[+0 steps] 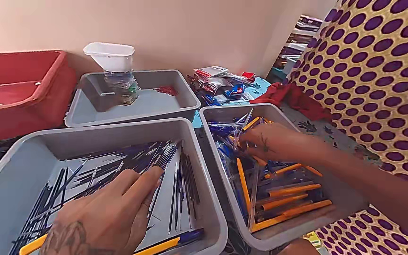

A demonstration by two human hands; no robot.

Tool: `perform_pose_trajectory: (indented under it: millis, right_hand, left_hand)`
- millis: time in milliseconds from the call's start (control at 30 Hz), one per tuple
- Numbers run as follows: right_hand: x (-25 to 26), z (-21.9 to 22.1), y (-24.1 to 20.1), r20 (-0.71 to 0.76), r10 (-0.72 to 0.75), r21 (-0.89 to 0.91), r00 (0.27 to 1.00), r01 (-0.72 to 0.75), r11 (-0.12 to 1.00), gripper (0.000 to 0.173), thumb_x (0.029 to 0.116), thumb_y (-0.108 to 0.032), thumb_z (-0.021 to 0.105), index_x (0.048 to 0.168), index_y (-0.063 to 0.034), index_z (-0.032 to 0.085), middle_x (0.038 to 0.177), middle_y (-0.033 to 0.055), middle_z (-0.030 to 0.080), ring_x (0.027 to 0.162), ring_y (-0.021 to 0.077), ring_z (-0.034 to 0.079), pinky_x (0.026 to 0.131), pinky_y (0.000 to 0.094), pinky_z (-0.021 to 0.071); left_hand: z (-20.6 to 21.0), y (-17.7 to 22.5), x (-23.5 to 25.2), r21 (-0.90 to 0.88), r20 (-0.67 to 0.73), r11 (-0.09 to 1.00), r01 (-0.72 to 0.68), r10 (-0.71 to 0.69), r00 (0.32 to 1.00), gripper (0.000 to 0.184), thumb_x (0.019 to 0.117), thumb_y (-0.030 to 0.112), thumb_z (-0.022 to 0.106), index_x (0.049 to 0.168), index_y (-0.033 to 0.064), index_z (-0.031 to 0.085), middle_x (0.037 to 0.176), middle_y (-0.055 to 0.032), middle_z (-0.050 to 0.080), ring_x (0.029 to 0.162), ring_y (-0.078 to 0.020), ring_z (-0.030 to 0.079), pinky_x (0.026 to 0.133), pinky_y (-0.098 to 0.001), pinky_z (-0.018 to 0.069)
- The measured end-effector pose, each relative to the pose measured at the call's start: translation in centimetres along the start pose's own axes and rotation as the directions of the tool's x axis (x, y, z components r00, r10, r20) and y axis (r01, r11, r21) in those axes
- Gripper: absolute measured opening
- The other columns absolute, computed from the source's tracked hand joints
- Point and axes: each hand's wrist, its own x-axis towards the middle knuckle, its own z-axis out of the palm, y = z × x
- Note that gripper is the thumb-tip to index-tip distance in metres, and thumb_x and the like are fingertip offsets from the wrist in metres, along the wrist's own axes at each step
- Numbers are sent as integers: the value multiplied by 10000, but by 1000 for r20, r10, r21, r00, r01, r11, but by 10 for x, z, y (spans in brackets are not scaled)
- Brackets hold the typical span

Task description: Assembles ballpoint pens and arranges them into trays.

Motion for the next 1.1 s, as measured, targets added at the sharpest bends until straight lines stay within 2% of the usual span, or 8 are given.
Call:
perform_pose_trajectory:
  millis: [67, 167, 300, 467, 633, 800, 967, 1100]
  right_hand:
    - [1, 1, -3, -59, 16, -43, 998, -19, 999, 96, 973, -116, 675, 1018, -69, 746, 848, 104, 712, 813, 302, 696, 722, 558, 532]
    - [10, 11, 2, -215, -162, 14, 963, 169, 986, 133, 979, -176, 683, 1030, -70, 744, 863, 88, 721, 799, 256, 705, 716, 503, 563]
    - [22, 10, -5, -18, -134, 35, 991, 135, 990, 210, 1015, -207, 638, 1080, -42, 751, 976, 122, 723, 939, 283, 694, 835, 513, 542]
    - [33, 0, -7, 154, -14, -33, 988, 20, 999, 196, 996, -201, 669, 1017, -25, 752, 952, 135, 700, 933, 306, 670, 831, 529, 518]
    - [32, 23, 1, -84, -80, 45, 993, 84, 995, 212, 972, -212, 702, 930, -7, 733, 896, 136, 665, 879, 299, 655, 753, 508, 516]
    - [37, 34, -12, -168, -3, 7, 986, 4, 1000, 188, 950, -144, 697, 985, 40, 696, 955, 223, 675, 929, 421, 671, 758, 619, 509]
    - [-8, 22, -7, -432, -52, 21, 901, 68, 997, 246, 1033, -195, 602, 1091, 1, 738, 957, 233, 713, 861, 453, 692, 734, 679, 516]
    - [-66, 38, -7, -628, 38, 168, 777, 88, 982, 428, 1035, -342, 520, 1205, 2, 710, 902, 179, 705, 685, 215, 632, 605, 420, 524]
  left_hand:
    - [0, 0, 0, 9, 3, 1000, -9, 9, 1000, 337, 1084, 254, 450, 1159, 61, 715, 803, -179, 641, 623, -351, 632, 480, -466, 426]
    - [3, 1, 0, 16, -17, 1000, -27, 27, 999, 353, 1087, 285, 450, 1093, 59, 722, 764, -163, 629, 601, -331, 623, 467, -446, 414]
    - [4, 2, 0, 46, -37, 998, -44, 45, 998, 378, 1079, 297, 436, 1058, 61, 730, 737, -144, 631, 588, -318, 624, 457, -437, 409]
    - [8, 2, 1, 76, -126, 996, -54, 63, 990, 388, 1071, 309, 433, 1015, 92, 750, 703, -100, 617, 543, -268, 607, 428, -385, 394]
    - [4, 3, 6, 24, -250, 998, -50, 54, 967, 324, 1024, 190, 461, 1067, 58, 754, 717, -80, 612, 555, -224, 591, 454, -348, 425]
    - [-20, 27, -11, -38, -343, 998, -54, 38, 939, 273, 1049, 142, 486, 1136, 29, 718, 749, -75, 624, 604, -160, 546, 529, -279, 419]
    - [-44, 66, -70, 8, -127, 985, 173, -170, 977, 292, 1079, 153, 460, 1128, 2, 706, 996, -159, 761, 850, -229, 729, 688, -301, 546]
    - [-14, 68, -100, 10, -124, 954, 300, -296, 947, 294, 1067, 160, 457, 1068, 11, 711, 973, -150, 761, 788, -228, 729, 634, -306, 550]
